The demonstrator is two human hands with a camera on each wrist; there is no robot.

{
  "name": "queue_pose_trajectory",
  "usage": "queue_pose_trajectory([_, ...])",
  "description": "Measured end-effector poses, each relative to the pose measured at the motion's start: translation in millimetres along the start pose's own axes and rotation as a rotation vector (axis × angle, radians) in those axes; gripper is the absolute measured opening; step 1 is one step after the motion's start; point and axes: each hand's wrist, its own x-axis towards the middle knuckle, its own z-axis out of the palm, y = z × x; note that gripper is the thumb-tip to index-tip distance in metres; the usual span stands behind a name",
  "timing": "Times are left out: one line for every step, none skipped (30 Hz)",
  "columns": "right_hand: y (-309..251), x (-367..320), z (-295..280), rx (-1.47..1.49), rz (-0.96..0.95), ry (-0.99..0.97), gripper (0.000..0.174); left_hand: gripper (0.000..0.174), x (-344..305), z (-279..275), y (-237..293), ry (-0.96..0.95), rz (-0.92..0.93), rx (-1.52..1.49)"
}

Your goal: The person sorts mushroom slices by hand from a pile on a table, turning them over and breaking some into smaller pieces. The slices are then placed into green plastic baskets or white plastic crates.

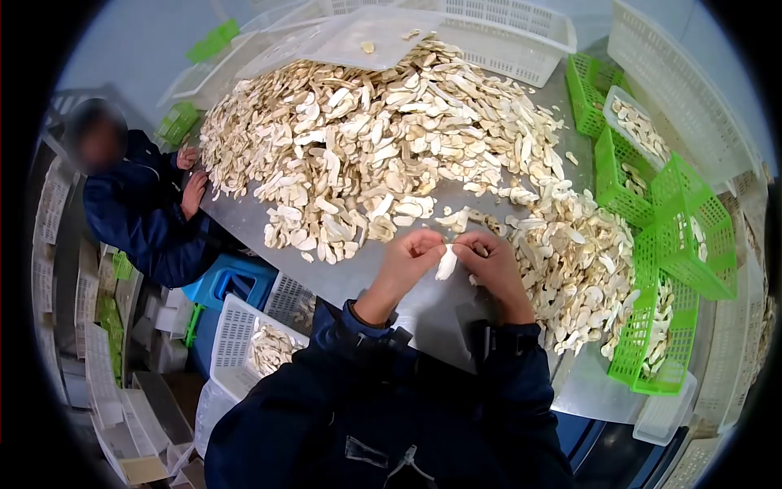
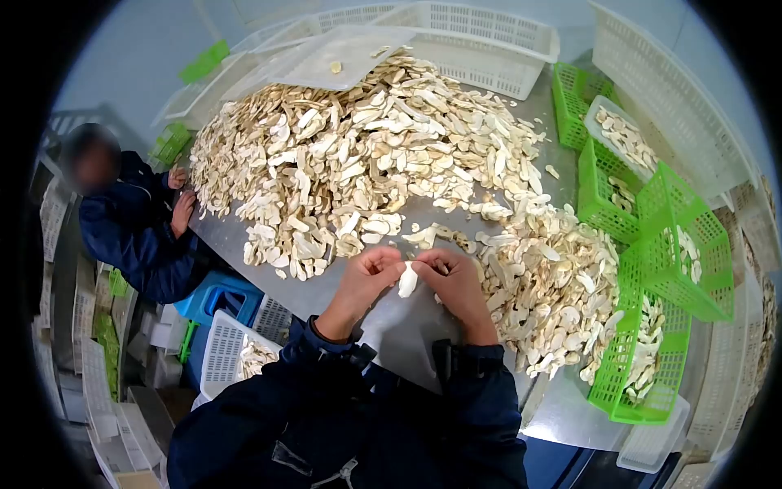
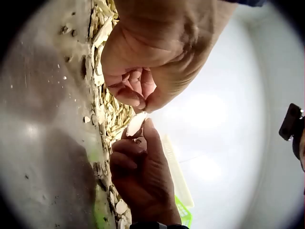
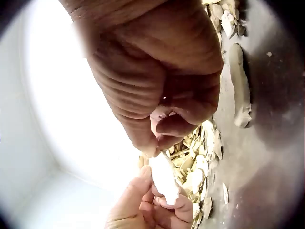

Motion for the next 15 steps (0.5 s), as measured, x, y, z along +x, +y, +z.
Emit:
queue_pose_trajectory([0.9,-0.4,0.3,-0.024,-0.017,-0.003,0.009,0.015,-0.1,-0.7,-1.6,0.0,0.01,0.002])
queue_pose_trajectory([1.0,-0.6,1.2,-0.05,-0.045,0.008,0.009,0.015,-0.1,-1.6,-3.2,0.001,0.021,0.004])
queue_pose_trajectory([0.4,-0.7,2.7,-0.076,-0.072,0.018,0.01,0.015,0.3,-3.1,-5.7,-0.004,0.023,0.008])
queue_pose_trajectory([-0.2,-0.9,3.5,-0.102,-0.1,0.029,0.01,0.014,0.6,-4.8,-8.0,-0.008,0.024,0.011])
queue_pose_trajectory([-1.1,-1.3,3.5,-0.133,-0.091,0.031,0.012,0.014,0.3,-6.4,-9.6,-0.011,0.027,0.014])
queue_pose_trajectory([-2.2,-1.9,3.4,-0.163,-0.081,0.036,0.013,0.014,-0.1,-6.8,-8.5,-0.012,0.026,0.02])
queue_pose_trajectory([-3.3,-2.7,2.9,-0.193,-0.07,0.042,0.015,0.014,-0.6,-6.7,-6.8,-0.014,0.026,0.026])
queue_pose_trajectory([-4.8,-3.7,2.8,-0.212,-0.076,0.048,0.016,0.014,-0.9,-6.3,-6.0,-0.018,0.025,0.032])
queue_pose_trajectory([-6.5,-4.3,3.8,-0.232,-0.081,0.055,0.017,0.014,-1.0,-6.5,-7.3,-0.006,0.021,0.03])
queue_pose_trajectory([-7.6,-4.8,4.6,-0.253,-0.086,0.063,0.017,0.015,-1.1,-7.1,-9.6,0.006,0.017,0.027])
queue_pose_trajectory([-6.2,-4.4,4.7,-0.273,-0.095,0.067,0.018,0.015,-1.0,-7.2,-11.0,0.017,0.013,0.025])
queue_pose_trajectory([-2.5,-3.1,4.9,-0.293,-0.104,0.07,0.02,0.015,-1.5,-6.2,-9.0,0.019,0.011,0.016])
queue_pose_trajectory([0.9,-2.0,5.3,-0.312,-0.112,0.073,0.021,0.015,-2.6,-4.8,-5.2,0.022,0.008,0.007])
queue_pose_trajectory([3.6,-1.2,5.9,-0.309,-0.154,0.079,0.019,0.016,-3.4,-4.3,-3.2,0.026,0.006,0.0])
queue_pose_trajectory([5.5,-0.6,7.0,-0.306,-0.196,0.083,0.017,0.016,-4.0,-4.9,-3.5,0.028,-0.005,0.003])
